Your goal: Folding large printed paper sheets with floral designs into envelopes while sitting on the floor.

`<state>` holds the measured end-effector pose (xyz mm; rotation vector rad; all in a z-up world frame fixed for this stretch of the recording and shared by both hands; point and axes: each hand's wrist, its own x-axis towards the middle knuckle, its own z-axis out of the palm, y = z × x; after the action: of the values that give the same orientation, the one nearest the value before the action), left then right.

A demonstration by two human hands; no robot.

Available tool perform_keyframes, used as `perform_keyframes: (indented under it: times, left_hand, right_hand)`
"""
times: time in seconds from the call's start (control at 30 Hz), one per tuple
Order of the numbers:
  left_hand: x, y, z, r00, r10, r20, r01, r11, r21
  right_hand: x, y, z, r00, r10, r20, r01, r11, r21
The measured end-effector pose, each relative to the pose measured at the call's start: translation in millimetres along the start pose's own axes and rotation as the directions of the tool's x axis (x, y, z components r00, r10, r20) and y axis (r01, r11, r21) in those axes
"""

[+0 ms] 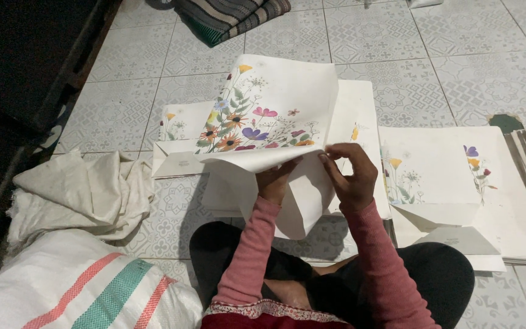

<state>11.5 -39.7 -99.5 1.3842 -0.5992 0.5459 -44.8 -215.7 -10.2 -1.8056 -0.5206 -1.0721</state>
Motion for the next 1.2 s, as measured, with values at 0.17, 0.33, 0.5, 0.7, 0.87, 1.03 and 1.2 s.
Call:
perform_keyframes:
  times: [0.17,0.33,0.5,0.7,0.87,1.03,1.2]
  left_hand:
    - [-7.3,-6.7,7.7,0.982,-0.054,-0.179,0.036,0.994,-0.106]
    - [-6.9,31.4,12.0,0.971,-0.014,-0.239,0.061,0.980,0.188]
    - [19.1,121.6,-8.4,0.816,0.553,-0.169,-0.156,0.492,0.857]
    - [62.2,165.0,-34.6,0.945,0.167,0.283,-0.328,0.464,0.823]
    - [76.0,166.9,-37.5,0.946,-0.034,0.322,-0.239,0.598,0.765]
    - [84.3,173.1,-32.0,0.932,-0.068,0.356,-0.275,0.509,0.816]
    - [93.0,156.2,-22.2,0.866,-0.077,0.494,-0.406,0.467,0.785]
  right_hand:
    - [25.5,-11.1,-4.8,0.989,-0.014,0.145,0.012,1.000,0.013]
    - [28.9,4.8,-5.8,0.976,-0.033,0.214,0.040,0.999,-0.031]
    - [35.6,10.3,-23.4,0.962,0.046,0.268,-0.064,0.996,0.059]
    - [42.7,19.3,-36.7,0.928,0.017,0.373,-0.047,0.996,0.071]
    - [49.0,-2.5,-21.7,0.897,-0.052,0.439,0.009,0.995,0.100]
    - [41.7,9.5,-9.1,0.905,-0.067,0.419,0.032,0.995,0.089]
    - [40.3,7.2,-0.6,0.889,0.026,0.458,-0.070,0.994,0.079]
